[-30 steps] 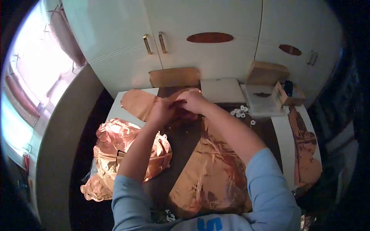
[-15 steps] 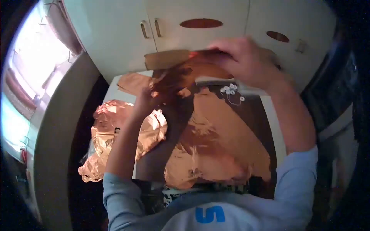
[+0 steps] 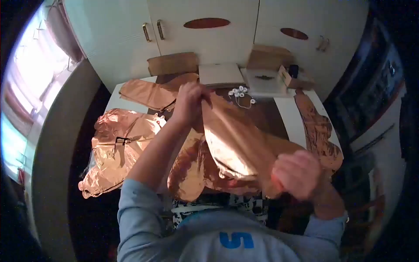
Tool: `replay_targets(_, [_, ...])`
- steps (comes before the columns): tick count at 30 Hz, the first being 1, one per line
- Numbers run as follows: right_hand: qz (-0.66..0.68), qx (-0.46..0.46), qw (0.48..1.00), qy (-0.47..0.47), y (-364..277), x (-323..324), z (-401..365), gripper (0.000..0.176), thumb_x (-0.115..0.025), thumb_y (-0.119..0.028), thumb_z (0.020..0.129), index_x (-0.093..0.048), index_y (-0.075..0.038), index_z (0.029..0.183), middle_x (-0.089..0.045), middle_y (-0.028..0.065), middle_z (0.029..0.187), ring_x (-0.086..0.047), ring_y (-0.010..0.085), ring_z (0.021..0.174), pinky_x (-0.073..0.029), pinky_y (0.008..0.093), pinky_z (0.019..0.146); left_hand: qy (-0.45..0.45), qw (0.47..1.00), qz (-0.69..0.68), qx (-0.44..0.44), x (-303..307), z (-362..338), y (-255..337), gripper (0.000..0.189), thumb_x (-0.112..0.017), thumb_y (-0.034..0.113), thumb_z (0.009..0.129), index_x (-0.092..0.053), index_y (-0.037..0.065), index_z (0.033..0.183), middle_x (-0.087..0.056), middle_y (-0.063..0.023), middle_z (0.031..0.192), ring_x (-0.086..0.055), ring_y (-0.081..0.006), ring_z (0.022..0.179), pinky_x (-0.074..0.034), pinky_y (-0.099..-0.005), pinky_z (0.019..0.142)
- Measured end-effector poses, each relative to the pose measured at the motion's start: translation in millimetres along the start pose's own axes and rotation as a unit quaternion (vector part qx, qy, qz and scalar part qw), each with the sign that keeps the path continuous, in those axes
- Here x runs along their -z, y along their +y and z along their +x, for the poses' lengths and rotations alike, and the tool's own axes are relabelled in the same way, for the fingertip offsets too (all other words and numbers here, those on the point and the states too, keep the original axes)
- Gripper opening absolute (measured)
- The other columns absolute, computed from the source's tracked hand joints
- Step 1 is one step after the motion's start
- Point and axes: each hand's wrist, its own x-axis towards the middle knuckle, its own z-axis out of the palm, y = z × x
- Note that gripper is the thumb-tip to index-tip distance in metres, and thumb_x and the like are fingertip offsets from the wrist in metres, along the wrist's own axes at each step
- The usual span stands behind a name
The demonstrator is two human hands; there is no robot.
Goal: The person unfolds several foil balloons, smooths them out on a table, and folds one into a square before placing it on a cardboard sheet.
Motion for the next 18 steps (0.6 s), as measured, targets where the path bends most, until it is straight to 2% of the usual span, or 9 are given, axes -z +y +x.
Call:
replay_targets(5, [-0.041, -0.071, 0.994, 0.078, 39, 16, 17, 0.024, -0.073, -0.010, 0.072, -0.064, -0.007, 0.094, -0.068, 0.0091, 0.091, -0.067, 0.0272, 0.085, -0.052, 0.0400, 0.072, -0.102, 0.982, -0.043, 0.154, -11, 55, -20, 0.015, -0.059, 0.000, 0.074, -0.062, 0.005, 0.088, -0.068, -0.0106, 0.083, -0.067, -0.0329, 0.081, -0.053, -0.0383, 0.070])
replay_targets(7, [-0.048, -0.092, 0.991, 0.082, 49, 25, 28, 0.023, -0.072, -0.010, 0.074, -0.064, -0.007, 0.095, -0.067, 0.0095, 0.092, -0.067, 0.0276, 0.085, -0.052, 0.0404, 0.073, -0.072, 0.967, -0.116, 0.216, -13, 71, -28, 0.016, -0.056, -0.004, 0.079, -0.062, 0.005, 0.092, -0.069, -0.0143, 0.088, -0.068, -0.0321, 0.085, -0.053, -0.0386, 0.073])
replay_targets(10, [-0.052, -0.059, 0.993, 0.089, 36, 16, 23, 0.021, -0.072, -0.012, 0.073, -0.066, -0.007, 0.093, -0.068, 0.0093, 0.094, -0.067, 0.0274, 0.087, -0.052, 0.0400, 0.075, -0.035, 0.980, -0.093, 0.170, 2, 91, -2, 0.014, -0.054, -0.006, 0.081, -0.060, 0.001, 0.092, -0.069, -0.0162, 0.090, -0.069, -0.0293, 0.085, -0.053, -0.0365, 0.074])
replay_targets(11, [-0.047, -0.049, 0.994, 0.081, 28, 11, 17, 0.020, -0.072, -0.013, 0.073, -0.066, -0.007, 0.092, -0.068, 0.0093, 0.094, -0.067, 0.0273, 0.088, -0.052, 0.0399, 0.075, -0.045, 0.967, -0.146, 0.205, -5, 77, -12, 0.013, -0.054, -0.006, 0.080, -0.060, 0.000, 0.090, -0.069, -0.0159, 0.091, -0.068, -0.0284, 0.084, -0.053, -0.0364, 0.074])
replay_targets(13, [-0.032, -0.050, 0.997, 0.052, 11, -11, 1, 0.019, -0.070, -0.014, 0.074, -0.066, -0.006, 0.091, -0.067, 0.0090, 0.094, -0.067, 0.0267, 0.090, -0.052, 0.0391, 0.075, -0.064, 0.915, -0.291, 0.271, -24, 33, -36, 0.012, -0.051, -0.001, 0.083, -0.060, -0.001, 0.090, -0.066, -0.0146, 0.091, -0.065, -0.0262, 0.082, -0.052, -0.0368, 0.073])
replay_targets(14, [-0.025, -0.049, 0.998, 0.038, 3, -25, -9, 0.018, -0.069, -0.014, 0.075, -0.065, -0.006, 0.091, -0.067, 0.0088, 0.094, -0.066, 0.0264, 0.090, -0.053, 0.0388, 0.075, -0.067, 0.870, -0.378, 0.308, -30, 12, -40, 0.015, -0.048, 0.005, 0.087, -0.061, -0.002, 0.092, -0.064, -0.0135, 0.090, -0.062, -0.0249, 0.079, -0.052, -0.0372, 0.072])
replay_targets(15, [-0.010, -0.043, 0.999, 0.022, -4, -41, -19, 0.018, -0.067, -0.015, 0.075, -0.065, -0.006, 0.090, -0.067, 0.0088, 0.094, -0.066, 0.0259, 0.090, -0.053, 0.0380, 0.075, -0.070, 0.793, -0.501, 0.340, -34, -14, -33, 0.028, -0.044, 0.017, 0.094, -0.063, -0.003, 0.097, -0.059, -0.0116, 0.088, -0.058, -0.0233, 0.075, -0.051, -0.0382, 0.071])
replay_targets(16, [0.004, -0.036, 0.999, 0.005, -11, -56, -30, 0.017, -0.065, -0.015, 0.075, -0.064, -0.006, 0.089, -0.067, 0.0088, 0.093, -0.066, 0.0253, 0.091, -0.053, 0.0373, 0.075, -0.084, 0.858, -0.436, 0.257, -50, -51, -56, 0.025, -0.047, 0.018, 0.092, -0.063, -0.002, 0.096, -0.059, -0.0117, 0.090, -0.059, -0.0244, 0.076, -0.051, -0.0389, 0.069])
replay_targets(18, [0.034, -0.029, 0.998, -0.038, -27, -79, -43, 0.017, -0.067, -0.013, 0.074, -0.065, -0.005, 0.089, -0.067, 0.0087, 0.092, -0.066, 0.0244, 0.089, -0.053, 0.0360, 0.075, -0.106, 0.885, -0.376, 0.252, -59, -97, -66, 0.020, -0.053, 0.016, 0.089, -0.063, 0.000, 0.095, -0.060, -0.0130, 0.095, -0.060, -0.0277, 0.079, -0.052, -0.0406, 0.070])
